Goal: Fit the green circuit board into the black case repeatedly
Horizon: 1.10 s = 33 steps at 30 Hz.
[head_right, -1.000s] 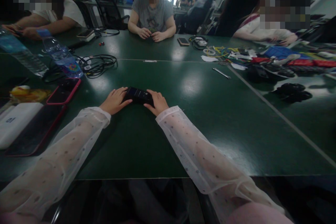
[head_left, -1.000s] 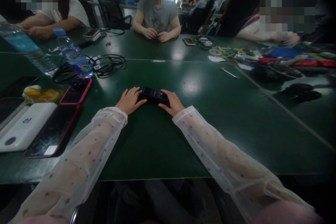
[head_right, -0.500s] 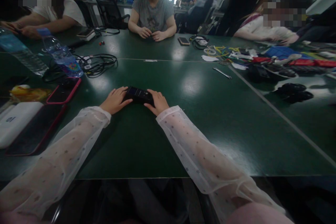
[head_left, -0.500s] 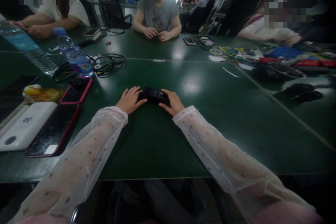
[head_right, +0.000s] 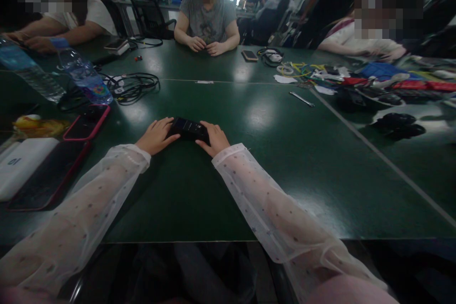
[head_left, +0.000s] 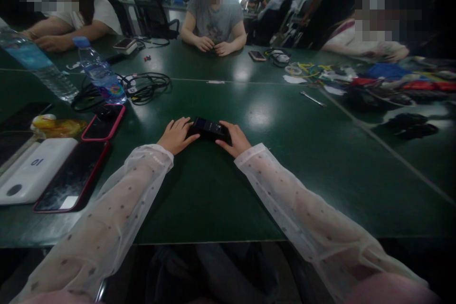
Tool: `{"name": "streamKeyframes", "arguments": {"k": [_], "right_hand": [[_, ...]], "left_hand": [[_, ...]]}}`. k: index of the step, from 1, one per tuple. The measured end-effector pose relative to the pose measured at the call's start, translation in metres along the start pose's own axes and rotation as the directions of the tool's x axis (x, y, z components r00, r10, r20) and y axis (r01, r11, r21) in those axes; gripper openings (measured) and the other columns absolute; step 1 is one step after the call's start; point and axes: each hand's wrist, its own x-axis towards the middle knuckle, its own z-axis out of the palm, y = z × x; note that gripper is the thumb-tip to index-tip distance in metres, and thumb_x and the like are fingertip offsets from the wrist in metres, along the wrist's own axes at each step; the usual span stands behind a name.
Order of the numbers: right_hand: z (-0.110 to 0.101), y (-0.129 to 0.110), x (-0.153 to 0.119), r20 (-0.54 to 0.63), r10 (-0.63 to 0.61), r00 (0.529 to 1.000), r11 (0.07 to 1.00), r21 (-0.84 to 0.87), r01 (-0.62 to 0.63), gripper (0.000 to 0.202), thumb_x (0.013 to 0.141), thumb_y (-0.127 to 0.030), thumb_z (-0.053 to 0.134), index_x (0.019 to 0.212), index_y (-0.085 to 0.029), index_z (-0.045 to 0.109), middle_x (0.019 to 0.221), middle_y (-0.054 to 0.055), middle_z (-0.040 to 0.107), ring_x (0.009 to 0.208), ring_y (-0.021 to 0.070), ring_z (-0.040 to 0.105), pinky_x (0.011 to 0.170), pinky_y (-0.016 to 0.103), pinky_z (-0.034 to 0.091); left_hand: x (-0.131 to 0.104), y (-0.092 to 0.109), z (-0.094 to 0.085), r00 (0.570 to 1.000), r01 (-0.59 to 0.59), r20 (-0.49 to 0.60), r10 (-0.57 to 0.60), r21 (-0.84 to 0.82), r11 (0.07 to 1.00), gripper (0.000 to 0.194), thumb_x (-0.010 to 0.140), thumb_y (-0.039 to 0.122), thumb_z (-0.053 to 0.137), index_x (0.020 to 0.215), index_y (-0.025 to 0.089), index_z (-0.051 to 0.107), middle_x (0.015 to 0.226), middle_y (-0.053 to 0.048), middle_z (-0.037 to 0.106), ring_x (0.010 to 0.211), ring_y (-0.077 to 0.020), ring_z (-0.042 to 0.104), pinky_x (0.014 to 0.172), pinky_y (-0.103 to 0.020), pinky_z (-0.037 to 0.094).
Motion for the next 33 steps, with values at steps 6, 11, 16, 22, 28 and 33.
{"name": "streamKeyframes", "arguments": {"k": [6, 11, 16, 22, 28, 33], "right_hand": [[0.0013, 0.0007, -0.0003, -0.008, -0.002, 1.0, 1.0, -0.003, 0.002, 0.062, 0.081, -0.034, 0.061, 0.137, -0.02, 0.036, 0.127, 0.014, 0.054, 0.114, 0.0324, 0.052, 0.094, 0.053, 0.046], [0.0014, -0.0003, -0.0003, -0.009, 0.009, 1.0, 1.0, 0.0, -0.009, 0.062, 0.081, -0.034, 0.061, 0.137, -0.02, 0.036, 0.127, 0.014, 0.054, 0.115, 0.0319, 0.052, 0.095, 0.053, 0.046], [0.0012, 0.001, -0.0005, 0.0, 0.012, 1.0, 1.0, 0.005, -0.012, 0.064, 0.081, -0.035, 0.061, 0.138, -0.021, 0.036, 0.127, 0.014, 0.054, 0.115, 0.0321, 0.052, 0.095, 0.054, 0.046], [0.0006, 0.0011, -0.0004, 0.001, 0.024, 1.0, 1.0, 0.016, -0.024, 0.065, 0.08, -0.036, 0.063, 0.137, -0.022, 0.036, 0.127, 0.014, 0.054, 0.114, 0.0318, 0.053, 0.093, 0.053, 0.047], [-0.0001, -0.0002, 0.0001, 0.001, 0.028, 1.0, 0.999, 0.02, -0.028, 0.063, 0.079, -0.033, 0.065, 0.135, -0.023, 0.038, 0.126, 0.013, 0.055, 0.113, 0.0314, 0.053, 0.094, 0.055, 0.046], [0.0011, -0.0011, -0.0007, -0.016, 0.061, 0.998, 0.997, 0.047, -0.06, 0.06, 0.079, -0.031, 0.065, 0.133, -0.022, 0.041, 0.122, 0.013, 0.055, 0.114, 0.0309, 0.054, 0.096, 0.054, 0.046]], "left_hand": [[-0.0001, 0.0003, 0.0006, 1.0, -0.004, -0.015, 0.004, 0.004, 1.0, 0.066, 0.094, 0.061, 0.025, 0.138, 0.015, 0.04, 0.148, -0.012, 0.035, 0.139, -0.0281, 0.026, 0.113, -0.05, 0.02], [-0.0005, 0.001, -0.0005, 1.0, -0.001, -0.006, 0.001, 0.005, 1.0, 0.067, 0.094, 0.062, 0.024, 0.138, 0.014, 0.04, 0.148, -0.013, 0.036, 0.139, -0.0286, 0.027, 0.113, -0.049, 0.02], [-0.0002, 0.0002, -0.0003, 1.0, 0.003, -0.005, -0.003, 0.002, 1.0, 0.068, 0.093, 0.063, 0.024, 0.139, 0.015, 0.04, 0.148, -0.013, 0.036, 0.138, -0.0283, 0.027, 0.113, -0.048, 0.019], [0.0002, -0.0005, 0.0002, 1.0, 0.0, 0.002, 0.0, -0.009, 1.0, 0.068, 0.093, 0.063, 0.024, 0.139, 0.016, 0.039, 0.149, -0.012, 0.035, 0.139, -0.0288, 0.026, 0.113, -0.05, 0.018], [-0.0003, -0.0008, -0.001, 1.0, -0.008, 0.005, 0.008, -0.02, 1.0, 0.067, 0.092, 0.063, 0.027, 0.139, 0.016, 0.039, 0.149, -0.012, 0.035, 0.139, -0.0293, 0.027, 0.113, -0.049, 0.018], [-0.0003, -0.0011, 0.0005, 1.0, -0.01, -0.01, 0.01, -0.01, 1.0, 0.068, 0.092, 0.064, 0.028, 0.139, 0.016, 0.038, 0.148, -0.012, 0.035, 0.139, -0.0291, 0.027, 0.113, -0.049, 0.019]]}}
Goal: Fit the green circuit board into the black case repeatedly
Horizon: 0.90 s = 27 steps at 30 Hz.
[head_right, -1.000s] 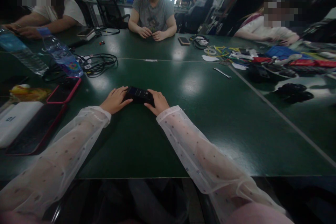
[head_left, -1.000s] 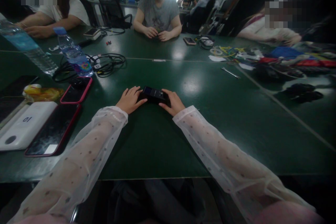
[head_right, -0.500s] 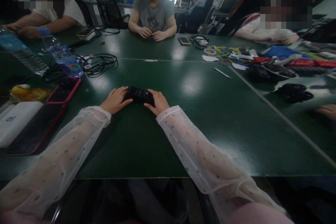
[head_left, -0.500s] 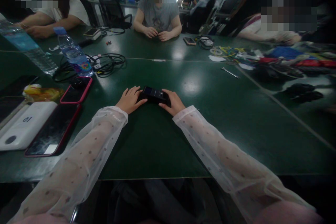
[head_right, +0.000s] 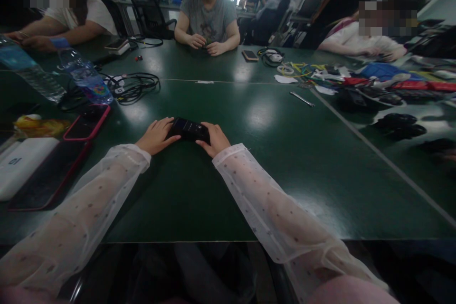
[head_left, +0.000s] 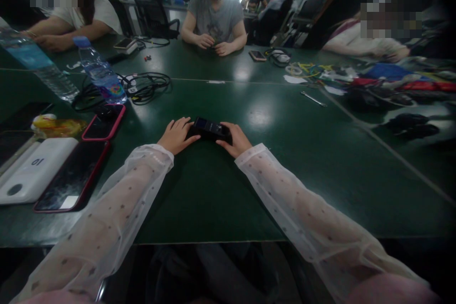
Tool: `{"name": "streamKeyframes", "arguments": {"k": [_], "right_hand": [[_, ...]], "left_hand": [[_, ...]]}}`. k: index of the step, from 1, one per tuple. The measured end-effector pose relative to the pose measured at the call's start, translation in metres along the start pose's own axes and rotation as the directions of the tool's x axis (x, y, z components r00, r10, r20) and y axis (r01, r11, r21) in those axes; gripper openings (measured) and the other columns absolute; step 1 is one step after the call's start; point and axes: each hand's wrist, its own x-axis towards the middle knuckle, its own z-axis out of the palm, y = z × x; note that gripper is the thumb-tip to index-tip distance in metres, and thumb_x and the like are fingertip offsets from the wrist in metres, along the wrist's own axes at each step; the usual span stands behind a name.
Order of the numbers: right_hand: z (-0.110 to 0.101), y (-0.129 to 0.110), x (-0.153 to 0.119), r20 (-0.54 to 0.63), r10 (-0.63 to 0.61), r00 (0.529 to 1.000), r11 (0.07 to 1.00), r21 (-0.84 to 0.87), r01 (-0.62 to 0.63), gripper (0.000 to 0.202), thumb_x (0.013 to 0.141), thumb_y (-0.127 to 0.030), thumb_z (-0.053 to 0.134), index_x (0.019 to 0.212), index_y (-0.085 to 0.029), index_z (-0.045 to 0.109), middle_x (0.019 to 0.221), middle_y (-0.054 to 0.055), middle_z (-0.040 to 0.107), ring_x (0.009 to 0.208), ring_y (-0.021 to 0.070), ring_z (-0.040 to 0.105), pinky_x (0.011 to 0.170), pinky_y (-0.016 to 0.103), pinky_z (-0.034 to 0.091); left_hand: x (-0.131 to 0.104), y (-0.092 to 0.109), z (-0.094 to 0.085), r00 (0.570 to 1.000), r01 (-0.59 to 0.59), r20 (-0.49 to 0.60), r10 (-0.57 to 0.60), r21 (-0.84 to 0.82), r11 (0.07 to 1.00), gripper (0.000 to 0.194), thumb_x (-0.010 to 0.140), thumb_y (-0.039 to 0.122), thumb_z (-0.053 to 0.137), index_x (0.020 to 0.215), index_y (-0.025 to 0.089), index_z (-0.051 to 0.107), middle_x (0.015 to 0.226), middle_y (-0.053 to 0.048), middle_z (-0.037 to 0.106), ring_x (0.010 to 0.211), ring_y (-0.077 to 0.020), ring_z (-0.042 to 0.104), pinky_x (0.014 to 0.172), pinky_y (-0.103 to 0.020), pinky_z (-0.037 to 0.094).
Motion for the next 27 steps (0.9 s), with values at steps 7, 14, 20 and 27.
{"name": "streamKeyframes", "arguments": {"k": [7, 14, 20, 27], "right_hand": [[-0.0019, -0.0037, -0.001, -0.064, -0.001, 0.998, 1.0, 0.026, 0.002, 0.056, 0.078, -0.029, 0.064, 0.129, -0.017, 0.043, 0.117, 0.015, 0.055, 0.111, 0.0306, 0.055, 0.095, 0.051, 0.047], [-0.0015, -0.0021, -0.0013, -0.047, 0.035, 0.998, 0.998, 0.054, -0.032, 0.055, 0.078, -0.03, 0.064, 0.128, -0.022, 0.042, 0.117, 0.013, 0.054, 0.112, 0.0312, 0.055, 0.094, 0.054, 0.046], [-0.0008, -0.0006, -0.0005, -0.071, 0.064, 0.995, 0.988, 0.143, -0.054, 0.052, 0.079, -0.032, 0.061, 0.125, -0.021, 0.039, 0.117, 0.013, 0.056, 0.109, 0.0301, 0.057, 0.09, 0.05, 0.048], [-0.0034, -0.0053, -0.0006, -0.207, 0.03, 0.978, 0.986, 0.165, 0.004, 0.053, 0.082, -0.041, 0.058, 0.127, -0.023, 0.036, 0.122, 0.013, 0.053, 0.109, 0.0288, 0.057, 0.089, 0.047, 0.05]], "left_hand": [[-0.0003, 0.0005, 0.0006, 1.0, -0.011, -0.008, 0.011, 0.009, 1.0, 0.067, 0.092, 0.063, 0.03, 0.139, 0.015, 0.039, 0.148, -0.013, 0.036, 0.138, -0.0293, 0.027, 0.113, -0.05, 0.019], [0.0002, -0.0009, 0.0012, 1.0, -0.004, -0.003, 0.004, 0.001, 1.0, 0.068, 0.092, 0.064, 0.029, 0.139, 0.017, 0.039, 0.148, -0.013, 0.035, 0.139, -0.0295, 0.026, 0.113, -0.05, 0.019], [-0.0004, 0.001, -0.0004, 1.0, -0.002, -0.005, 0.002, 0.0, 1.0, 0.064, 0.092, 0.062, 0.032, 0.138, 0.018, 0.04, 0.148, -0.012, 0.035, 0.139, -0.0294, 0.026, 0.113, -0.051, 0.018], [-0.0003, -0.0004, 0.0009, 1.0, -0.005, -0.011, 0.005, 0.005, 1.0, 0.062, 0.093, 0.06, 0.033, 0.139, 0.02, 0.038, 0.149, -0.011, 0.034, 0.139, -0.0286, 0.026, 0.113, -0.05, 0.018]]}}
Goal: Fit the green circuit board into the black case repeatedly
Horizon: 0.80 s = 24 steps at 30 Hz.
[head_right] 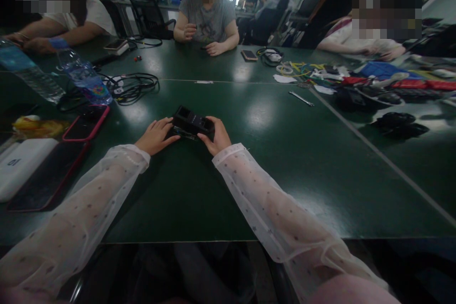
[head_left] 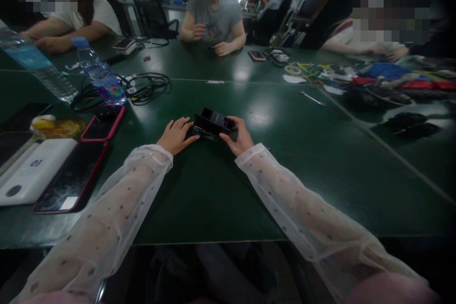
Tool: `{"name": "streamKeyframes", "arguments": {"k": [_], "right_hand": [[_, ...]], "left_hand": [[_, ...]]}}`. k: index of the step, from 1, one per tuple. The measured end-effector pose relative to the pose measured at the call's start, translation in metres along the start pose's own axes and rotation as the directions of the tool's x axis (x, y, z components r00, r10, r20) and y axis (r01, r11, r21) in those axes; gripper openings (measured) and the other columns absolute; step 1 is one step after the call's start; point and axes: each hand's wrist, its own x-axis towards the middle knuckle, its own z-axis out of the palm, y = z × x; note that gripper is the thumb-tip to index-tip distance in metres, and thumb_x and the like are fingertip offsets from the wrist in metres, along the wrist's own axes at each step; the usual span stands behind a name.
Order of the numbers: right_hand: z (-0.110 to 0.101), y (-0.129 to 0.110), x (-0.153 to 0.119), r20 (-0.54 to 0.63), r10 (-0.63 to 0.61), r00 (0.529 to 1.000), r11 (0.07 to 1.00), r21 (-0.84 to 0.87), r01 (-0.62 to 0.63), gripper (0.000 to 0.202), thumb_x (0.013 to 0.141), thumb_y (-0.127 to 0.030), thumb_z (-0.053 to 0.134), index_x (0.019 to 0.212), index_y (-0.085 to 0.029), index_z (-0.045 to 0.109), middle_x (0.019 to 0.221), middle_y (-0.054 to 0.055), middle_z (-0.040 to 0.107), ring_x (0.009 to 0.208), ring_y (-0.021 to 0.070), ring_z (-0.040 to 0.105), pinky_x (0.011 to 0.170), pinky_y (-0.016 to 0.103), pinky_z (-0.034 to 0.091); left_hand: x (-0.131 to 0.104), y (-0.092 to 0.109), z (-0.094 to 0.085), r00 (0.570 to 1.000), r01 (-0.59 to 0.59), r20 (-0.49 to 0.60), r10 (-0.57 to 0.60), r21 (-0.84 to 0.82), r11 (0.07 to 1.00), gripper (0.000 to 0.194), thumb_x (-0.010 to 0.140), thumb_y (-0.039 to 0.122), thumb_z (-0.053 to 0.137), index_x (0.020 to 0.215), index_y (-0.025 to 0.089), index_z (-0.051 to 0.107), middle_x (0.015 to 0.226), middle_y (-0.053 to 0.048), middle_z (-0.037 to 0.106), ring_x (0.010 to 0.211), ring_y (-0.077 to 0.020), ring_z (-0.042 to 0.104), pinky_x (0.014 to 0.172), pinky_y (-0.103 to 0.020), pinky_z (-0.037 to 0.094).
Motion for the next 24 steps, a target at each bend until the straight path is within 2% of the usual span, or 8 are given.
{"name": "streamKeyframes", "arguments": {"k": [4, 7, 9, 14, 20, 24], "right_hand": [[-0.008, 0.003, 0.005, -0.155, 0.015, 0.988, 0.999, -0.032, -0.02, 0.056, 0.084, -0.046, 0.053, 0.131, -0.023, 0.032, 0.126, 0.014, 0.049, 0.112, 0.0293, 0.054, 0.091, 0.047, 0.049], [-0.014, 0.018, 0.01, -0.247, 0.067, 0.967, 0.994, -0.072, -0.087, 0.058, 0.084, -0.048, 0.052, 0.131, -0.022, 0.031, 0.126, 0.015, 0.048, 0.113, 0.0314, 0.053, 0.09, 0.049, 0.049], [-0.016, 0.032, 0.012, -0.266, 0.091, 0.96, 0.989, -0.09, -0.119, 0.058, 0.082, -0.049, 0.054, 0.129, -0.02, 0.035, 0.123, 0.016, 0.05, 0.111, 0.0319, 0.054, 0.088, 0.051, 0.049], [-0.015, 0.053, 0.012, -0.216, 0.132, 0.967, 0.974, -0.153, -0.167, 0.055, 0.079, -0.043, 0.059, 0.125, -0.018, 0.04, 0.115, 0.016, 0.055, 0.107, 0.0332, 0.055, 0.089, 0.055, 0.047], [-0.014, 0.049, 0.012, -0.119, 0.149, 0.982, 0.953, -0.249, -0.175, 0.052, 0.076, -0.034, 0.062, 0.121, -0.015, 0.045, 0.109, 0.017, 0.058, 0.104, 0.034, 0.057, 0.089, 0.055, 0.047], [-0.014, 0.046, 0.012, -0.097, 0.165, 0.981, 0.943, -0.275, -0.186, 0.051, 0.076, -0.031, 0.062, 0.122, -0.017, 0.045, 0.111, 0.017, 0.058, 0.105, 0.0352, 0.056, 0.089, 0.056, 0.047]], "left_hand": [[0.0, -0.003, 0.003, 1.0, -0.014, -0.01, 0.014, 0.009, 1.0, 0.064, 0.093, 0.061, 0.031, 0.139, 0.017, 0.038, 0.149, -0.013, 0.034, 0.139, -0.0289, 0.026, 0.113, -0.05, 0.018], [0.0, -0.004, 0.004, 1.0, -0.019, -0.015, 0.019, 0.004, 1.0, 0.064, 0.093, 0.062, 0.029, 0.139, 0.018, 0.039, 0.148, -0.012, 0.035, 0.139, -0.0286, 0.027, 0.113, -0.05, 0.018], [0.0, -0.004, 0.004, 1.0, -0.018, -0.012, 0.018, -0.001, 1.0, 0.064, 0.093, 0.063, 0.028, 0.139, 0.019, 0.039, 0.149, -0.012, 0.035, 0.139, -0.0285, 0.027, 0.113, -0.05, 0.018], [0.001, -0.004, 0.003, 1.0, -0.019, 0.005, 0.019, -0.009, 1.0, 0.066, 0.092, 0.063, 0.028, 0.139, 0.018, 0.039, 0.149, -0.012, 0.034, 0.139, -0.0287, 0.027, 0.113, -0.05, 0.019], [0.001, -0.003, 0.002, 1.0, -0.013, 0.015, 0.013, -0.006, 1.0, 0.066, 0.092, 0.062, 0.029, 0.139, 0.017, 0.038, 0.15, -0.012, 0.033, 0.139, -0.0288, 0.025, 0.113, -0.05, 0.018], [0.001, -0.001, 0.0, 1.0, -0.004, 0.029, 0.004, -0.004, 1.0, 0.065, 0.093, 0.061, 0.03, 0.139, 0.016, 0.038, 0.15, -0.012, 0.033, 0.14, -0.0291, 0.025, 0.113, -0.05, 0.018]]}}
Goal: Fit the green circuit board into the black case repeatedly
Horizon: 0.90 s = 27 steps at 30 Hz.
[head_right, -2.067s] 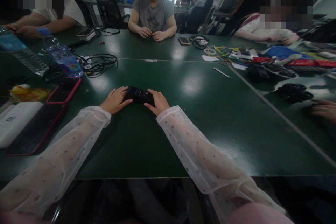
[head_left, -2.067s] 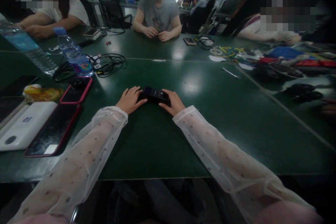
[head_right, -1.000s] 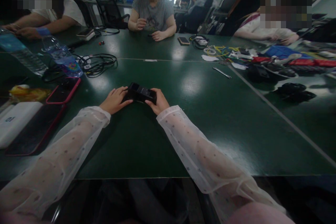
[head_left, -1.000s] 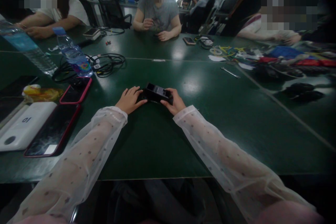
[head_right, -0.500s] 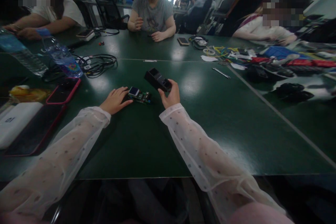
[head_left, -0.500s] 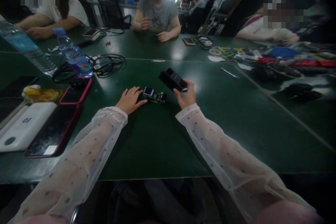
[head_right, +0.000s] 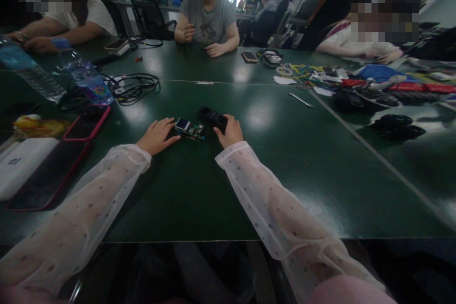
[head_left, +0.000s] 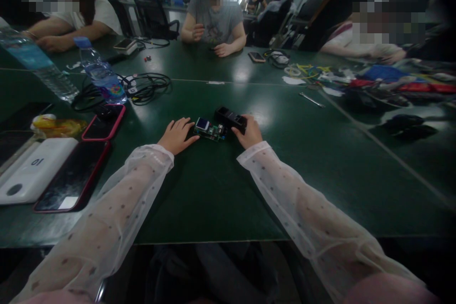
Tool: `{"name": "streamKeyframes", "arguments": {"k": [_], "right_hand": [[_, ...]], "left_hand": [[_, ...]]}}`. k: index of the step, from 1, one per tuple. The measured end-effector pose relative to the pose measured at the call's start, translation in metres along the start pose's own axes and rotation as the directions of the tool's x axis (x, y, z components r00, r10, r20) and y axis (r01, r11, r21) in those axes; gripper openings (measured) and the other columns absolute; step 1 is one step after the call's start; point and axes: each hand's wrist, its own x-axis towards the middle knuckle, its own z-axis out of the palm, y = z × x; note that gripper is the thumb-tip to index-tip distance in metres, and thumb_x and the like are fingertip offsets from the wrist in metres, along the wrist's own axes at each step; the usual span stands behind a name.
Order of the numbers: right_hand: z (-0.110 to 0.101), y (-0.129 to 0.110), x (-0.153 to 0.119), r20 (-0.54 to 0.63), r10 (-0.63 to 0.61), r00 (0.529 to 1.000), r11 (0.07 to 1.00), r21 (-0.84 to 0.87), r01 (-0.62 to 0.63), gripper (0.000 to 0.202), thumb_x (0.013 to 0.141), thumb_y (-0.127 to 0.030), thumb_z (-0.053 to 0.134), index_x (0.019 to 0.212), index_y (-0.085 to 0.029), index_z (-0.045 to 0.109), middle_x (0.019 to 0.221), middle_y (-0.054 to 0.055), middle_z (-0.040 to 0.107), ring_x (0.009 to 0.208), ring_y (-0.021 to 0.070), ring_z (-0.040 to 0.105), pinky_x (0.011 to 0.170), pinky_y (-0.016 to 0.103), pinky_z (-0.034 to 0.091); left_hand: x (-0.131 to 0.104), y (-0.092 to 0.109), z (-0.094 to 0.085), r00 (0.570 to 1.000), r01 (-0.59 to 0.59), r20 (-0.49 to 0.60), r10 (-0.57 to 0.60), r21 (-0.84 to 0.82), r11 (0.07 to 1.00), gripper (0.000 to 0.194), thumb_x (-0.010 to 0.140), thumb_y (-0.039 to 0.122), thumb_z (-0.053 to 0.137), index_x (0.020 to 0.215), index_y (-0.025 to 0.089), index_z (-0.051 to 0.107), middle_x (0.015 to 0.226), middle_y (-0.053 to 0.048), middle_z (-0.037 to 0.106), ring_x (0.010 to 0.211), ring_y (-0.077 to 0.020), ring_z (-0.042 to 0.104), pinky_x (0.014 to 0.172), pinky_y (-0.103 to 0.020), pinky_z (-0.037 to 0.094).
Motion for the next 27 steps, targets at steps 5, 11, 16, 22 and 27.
{"name": "streamKeyframes", "arguments": {"k": [5, 11, 16, 22, 27], "right_hand": [[-0.0013, -0.0023, 0.0004, 0.026, 0.025, 0.999, 1.0, -0.017, -0.025, 0.053, 0.076, -0.03, 0.064, 0.123, -0.014, 0.045, 0.114, 0.018, 0.058, 0.107, 0.0352, 0.056, 0.091, 0.054, 0.046], [-0.0012, -0.0027, 0.0004, 0.038, 0.046, 0.998, 0.998, -0.034, -0.044, 0.054, 0.077, -0.031, 0.063, 0.124, -0.014, 0.044, 0.115, 0.018, 0.058, 0.109, 0.0344, 0.055, 0.092, 0.053, 0.046], [-0.0011, -0.0021, -0.0003, 0.031, 0.029, 0.999, 0.999, -0.035, -0.028, 0.053, 0.076, -0.031, 0.063, 0.124, -0.015, 0.044, 0.116, 0.018, 0.057, 0.108, 0.0344, 0.055, 0.091, 0.053, 0.046], [-0.0021, -0.0032, -0.0007, 0.028, 0.019, 0.999, 0.999, -0.044, -0.017, 0.053, 0.076, -0.031, 0.062, 0.123, -0.014, 0.045, 0.113, 0.018, 0.058, 0.106, 0.0349, 0.056, 0.09, 0.053, 0.047], [-0.0012, -0.0026, -0.0005, 0.016, 0.018, 1.0, 0.999, -0.035, -0.017, 0.052, 0.076, -0.031, 0.062, 0.123, -0.016, 0.045, 0.112, 0.017, 0.058, 0.106, 0.0351, 0.056, 0.09, 0.055, 0.047]], "left_hand": [[-0.0005, 0.0012, -0.0021, 1.0, -0.001, 0.005, 0.001, 0.0, 1.0, 0.064, 0.093, 0.06, 0.031, 0.14, 0.017, 0.038, 0.15, -0.012, 0.033, 0.139, -0.0292, 0.025, 0.113, -0.05, 0.018], [-0.0002, -0.0005, 0.0012, 1.0, -0.006, -0.012, 0.006, 0.019, 1.0, 0.065, 0.093, 0.061, 0.029, 0.139, 0.016, 0.038, 0.15, -0.012, 0.033, 0.139, -0.0286, 0.026, 0.113, -0.05, 0.019], [-0.0001, -0.0015, 0.0028, 1.0, -0.009, -0.019, 0.01, 0.029, 1.0, 0.065, 0.093, 0.061, 0.028, 0.139, 0.017, 0.038, 0.15, -0.011, 0.033, 0.139, -0.0281, 0.026, 0.113, -0.049, 0.019], [0.0001, -0.0008, 0.0008, 1.0, -0.005, -0.004, 0.006, 0.031, 0.999, 0.065, 0.093, 0.062, 0.028, 0.139, 0.016, 0.038, 0.15, -0.012, 0.033, 0.139, -0.0282, 0.026, 0.114, -0.049, 0.019], [0.0006, -0.0004, 0.0012, 1.0, -0.006, 0.0, 0.006, 0.027, 1.0, 0.065, 0.093, 0.061, 0.029, 0.14, 0.016, 0.038, 0.15, -0.012, 0.032, 0.139, -0.0288, 0.025, 0.114, -0.049, 0.018]]}}
